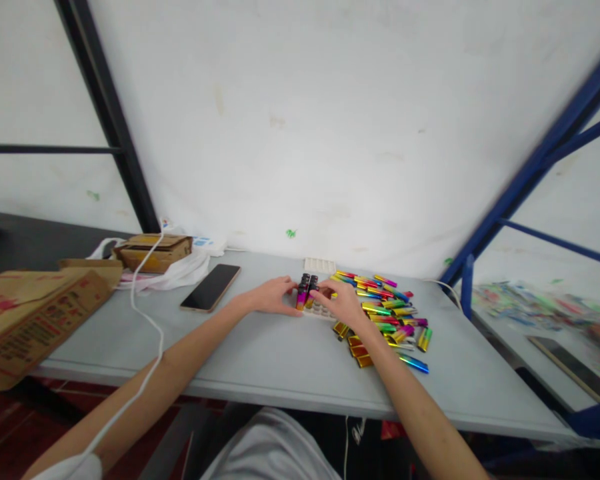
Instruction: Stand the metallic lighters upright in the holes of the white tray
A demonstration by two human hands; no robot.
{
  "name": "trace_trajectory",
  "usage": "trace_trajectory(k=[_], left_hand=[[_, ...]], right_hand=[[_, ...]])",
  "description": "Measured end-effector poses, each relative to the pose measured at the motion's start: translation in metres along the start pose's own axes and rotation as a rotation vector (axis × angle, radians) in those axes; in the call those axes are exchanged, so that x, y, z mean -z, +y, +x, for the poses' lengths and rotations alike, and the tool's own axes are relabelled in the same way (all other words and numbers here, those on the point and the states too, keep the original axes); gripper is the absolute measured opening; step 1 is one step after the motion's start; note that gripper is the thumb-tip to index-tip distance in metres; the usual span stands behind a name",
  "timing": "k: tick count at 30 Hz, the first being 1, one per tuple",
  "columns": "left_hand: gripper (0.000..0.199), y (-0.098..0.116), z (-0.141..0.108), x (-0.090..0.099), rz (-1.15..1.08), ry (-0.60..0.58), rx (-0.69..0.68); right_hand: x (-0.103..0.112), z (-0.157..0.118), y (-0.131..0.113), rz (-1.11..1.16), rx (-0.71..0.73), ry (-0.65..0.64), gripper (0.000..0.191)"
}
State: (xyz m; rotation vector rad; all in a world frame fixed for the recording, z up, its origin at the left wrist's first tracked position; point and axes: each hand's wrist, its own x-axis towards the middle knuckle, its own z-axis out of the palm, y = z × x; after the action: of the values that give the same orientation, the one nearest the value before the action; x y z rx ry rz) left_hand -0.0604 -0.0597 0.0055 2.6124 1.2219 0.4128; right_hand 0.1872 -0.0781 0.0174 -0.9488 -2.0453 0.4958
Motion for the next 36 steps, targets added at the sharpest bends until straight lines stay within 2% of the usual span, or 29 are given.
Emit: trace_trajectory(k=[8,11,15,18,21,23,24,28,32,36], left_hand=[[0.066,-0.003,0.000,-0.002,0.003,0.017,-0.002],[0.067,-0.001,0.000,-0.001,-0.005,0.011,-0.004],[0.064,0.001,0.000,0.001,-0.011,0.014,-0.005],[0.062,0.000,0.001,0.000,-0.006,0.007,0.001],[0.061,-0.001,0.001,0.000,-0.012,-0.003,-0.006],[0.060,-0.002,0.001,-0.001,-0.024,-0.005,-0.015],[0.060,-0.002,0.001,-0.001,-0.027,-0.004,-0.018],[0.060,-0.001,0.001,-0.001,-0.015,-0.001,-0.013],[0.061,-0.001,0.001,0.000,-0.006,-0.011,-0.011],[0.062,-0.002,0.002,0.000,-0.002,-0.024,0.002]], right_hand=[[0.007,0.003,0.011,-0.101,0.125,-0.169,0.036],[0.006,0.003,0.013,-0.211,0.091,-0.199,0.036],[0.003,0.003,0.013,-0.374,0.026,-0.216,0.046],[0.014,0.005,0.022,-0.403,0.046,-0.173,0.050],[0.037,0.006,0.047,-0.477,0.062,-0.027,0.047],[0.051,0.004,0.068,-0.582,0.022,0.050,0.037],[0.056,0.003,0.077,-0.621,-0.012,0.050,0.032],[0.062,-0.001,0.102,-0.719,-0.176,-0.088,0.028],[0.052,0.005,0.102,-0.797,-0.328,-0.164,0.026],[0.047,0.011,0.096,-0.828,-0.391,-0.204,0.028]])
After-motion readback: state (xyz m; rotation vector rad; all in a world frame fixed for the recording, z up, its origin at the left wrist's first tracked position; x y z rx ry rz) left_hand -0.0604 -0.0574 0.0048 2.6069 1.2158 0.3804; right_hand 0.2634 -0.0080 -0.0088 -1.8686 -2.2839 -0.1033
